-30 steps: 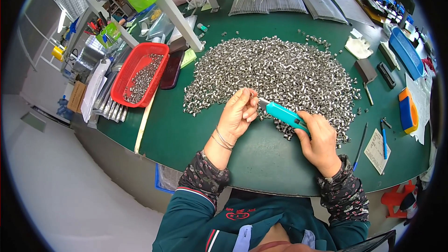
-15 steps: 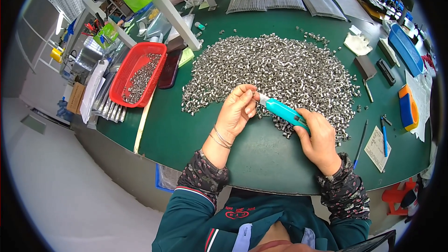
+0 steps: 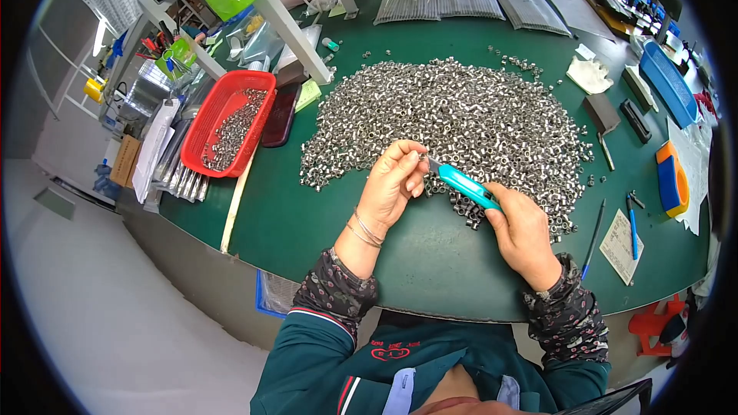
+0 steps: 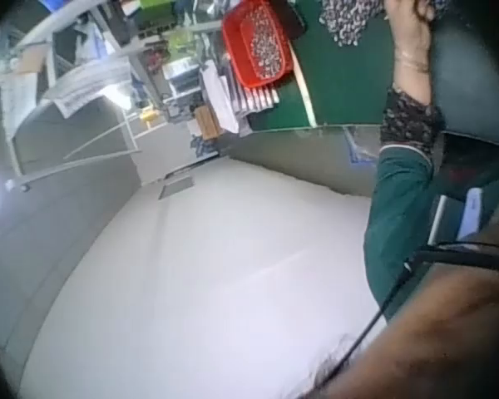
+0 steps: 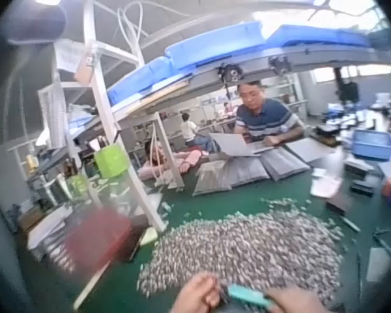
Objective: Cleaning small metal components using a handheld scraper tool at a manufacturing workstation.
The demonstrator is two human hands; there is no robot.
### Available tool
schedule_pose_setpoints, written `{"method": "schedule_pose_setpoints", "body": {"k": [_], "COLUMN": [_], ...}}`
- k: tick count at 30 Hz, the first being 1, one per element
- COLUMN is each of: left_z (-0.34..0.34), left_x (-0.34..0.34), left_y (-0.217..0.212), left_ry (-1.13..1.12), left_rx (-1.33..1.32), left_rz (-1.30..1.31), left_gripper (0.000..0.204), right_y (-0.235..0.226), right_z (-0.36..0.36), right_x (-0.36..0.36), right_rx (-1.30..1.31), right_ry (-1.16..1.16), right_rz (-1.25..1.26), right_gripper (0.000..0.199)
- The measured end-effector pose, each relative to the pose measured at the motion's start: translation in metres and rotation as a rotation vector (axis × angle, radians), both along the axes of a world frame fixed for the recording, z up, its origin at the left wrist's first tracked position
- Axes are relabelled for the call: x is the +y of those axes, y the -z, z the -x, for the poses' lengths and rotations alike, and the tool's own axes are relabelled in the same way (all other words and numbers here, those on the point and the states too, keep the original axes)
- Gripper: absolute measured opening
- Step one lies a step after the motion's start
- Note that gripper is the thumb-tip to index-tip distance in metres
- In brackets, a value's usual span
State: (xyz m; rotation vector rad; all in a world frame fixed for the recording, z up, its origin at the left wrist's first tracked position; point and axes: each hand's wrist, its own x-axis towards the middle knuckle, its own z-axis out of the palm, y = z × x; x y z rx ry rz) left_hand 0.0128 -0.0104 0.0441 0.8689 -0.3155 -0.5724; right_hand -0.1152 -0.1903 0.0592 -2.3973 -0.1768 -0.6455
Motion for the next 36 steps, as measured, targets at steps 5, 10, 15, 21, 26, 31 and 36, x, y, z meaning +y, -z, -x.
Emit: {"method": "schedule_pose_setpoints", "body": {"k": [5,10,15,21,26,31,36], "left_z": [0.0011,-0.0002,0.0015,-0.0001,0.0,0.0019,0.0028], "left_x": [-0.001,0.0005,-0.002,-0.0013,-0.0009,-0.0023,-0.0031], "left_y": [0.0001,0.0045,-0.0038,0.0023,0.0034,0.0012,-0.0008], "left_ry": [-0.038,0.008,-0.003,-0.025,-0.006,-0.005,0.006], "left_rx": [-0.017,-0.047,-0.018,-0.076,-0.056,-0.05,-0.086], "left_rz": [-0.064,-0.05,-0.072,-0.096,-0.067,-0.074,-0.089], "left_gripper": [0.013,0.013,0.016,0.016,0.016,0.016,0.016], "right_y": [-0.0006,-0.0008,-0.0009,-0.0002,0.0002,0.0002,0.0003], "right_z": [-0.0003,0.0,0.0001,-0.0003,0.0007,0.0006,0.0003], "right_x": [0.0008,0.0012,0.0001,0.0003,0.0007,0.0006,-0.0001], "right_rx": [0.005,0.014,0.002,0.025,0.039,0.054,0.061], "right_ry": [-0.021,-0.04,-0.025,-0.005,-0.019,-0.028,-0.039], "right_rz": [-0.026,-0.039,-0.024,-0.022,-0.031,-0.055,-0.081], "right_gripper": [0.027,0.027,0.027,0.026,0.025,0.023,0.023]}}
